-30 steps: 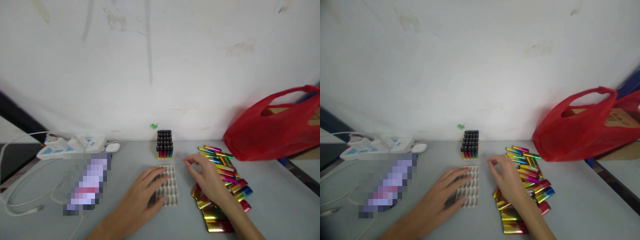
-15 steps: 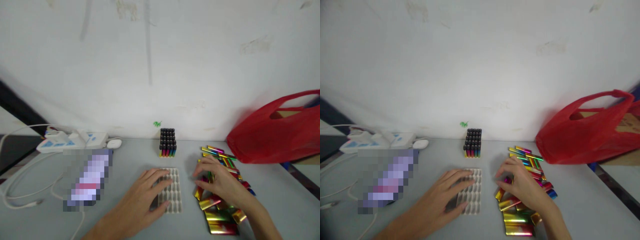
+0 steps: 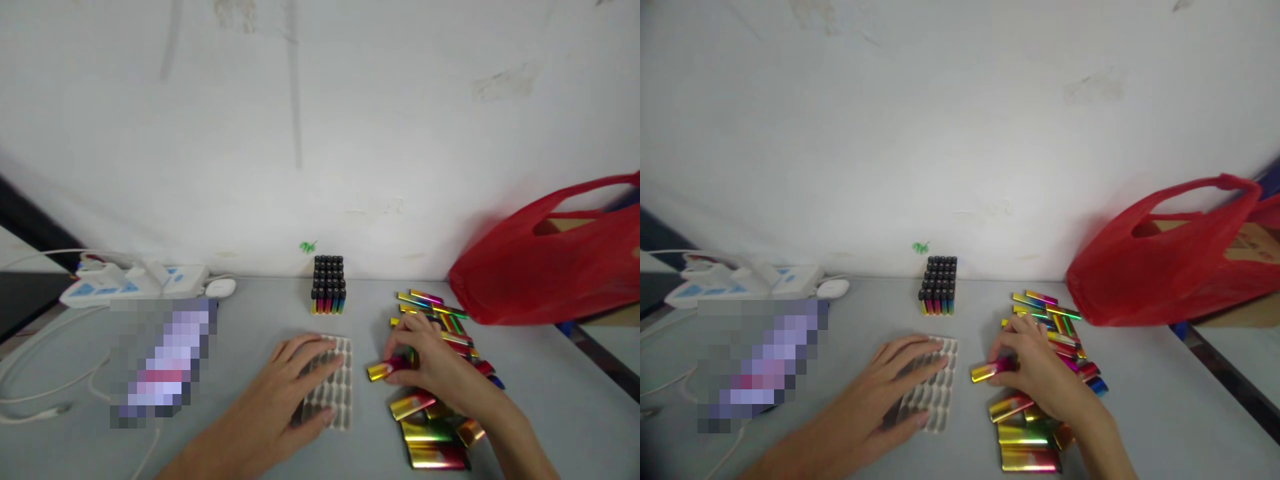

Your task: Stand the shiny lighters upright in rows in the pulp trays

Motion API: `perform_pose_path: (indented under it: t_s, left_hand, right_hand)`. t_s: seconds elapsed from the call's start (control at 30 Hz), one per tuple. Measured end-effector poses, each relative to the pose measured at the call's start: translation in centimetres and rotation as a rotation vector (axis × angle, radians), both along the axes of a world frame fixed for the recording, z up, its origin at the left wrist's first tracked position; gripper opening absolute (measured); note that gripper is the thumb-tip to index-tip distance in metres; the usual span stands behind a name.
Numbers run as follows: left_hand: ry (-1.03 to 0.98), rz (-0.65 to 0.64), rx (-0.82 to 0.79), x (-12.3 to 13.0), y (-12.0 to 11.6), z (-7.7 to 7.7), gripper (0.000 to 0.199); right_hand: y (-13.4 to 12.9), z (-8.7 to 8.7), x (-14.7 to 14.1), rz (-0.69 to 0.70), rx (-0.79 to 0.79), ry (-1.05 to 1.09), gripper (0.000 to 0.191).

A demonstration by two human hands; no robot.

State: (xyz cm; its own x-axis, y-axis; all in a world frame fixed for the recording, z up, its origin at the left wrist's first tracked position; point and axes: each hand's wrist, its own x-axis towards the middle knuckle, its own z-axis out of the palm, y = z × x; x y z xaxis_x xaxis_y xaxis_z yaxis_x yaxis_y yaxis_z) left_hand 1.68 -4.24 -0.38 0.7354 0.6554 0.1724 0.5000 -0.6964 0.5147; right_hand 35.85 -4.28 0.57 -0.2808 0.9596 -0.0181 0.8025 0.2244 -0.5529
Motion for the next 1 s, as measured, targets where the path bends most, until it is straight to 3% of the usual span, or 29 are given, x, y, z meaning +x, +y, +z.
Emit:
perform_pose_path:
  t_s: [0.2, 0.4, 0.63, 0.83, 1.0]
  left_hand:
    - [-0.09, -0.011, 0.048, -0.5, 0.3, -0.6, 0.066]
    - [-0.098, 0.035, 0.094, -1.2, 1.1, 0.5, 0.06]
    - [-0.067, 0.027, 0.087, -0.6, 0.9, 0.4, 0.055]
    - [-0.098, 0.018, 0.078, -0.5, 0.4, 0.7, 0.061]
    - [-0.072, 0.008, 0.073, -0.3, 0.4, 0.7, 0.067]
  right_hand:
    - [0.4, -0.1, -0.9, 0.002, 0.081, 0.076, 0.022]
    - [-0.2, 1.3, -2.0, -0.054, 0.001, 0.351, 0.014]
    - [-0.5, 1.1, -3.5, -0.162, 0.077, 0.596, 0.022]
    - [-0.2, 0.9, -4.9, -0.269, -0.074, 0.86, 0.037]
    - [-0.1, -0.4, -5.5, -0.337, -0.148, 1.06, 0.051]
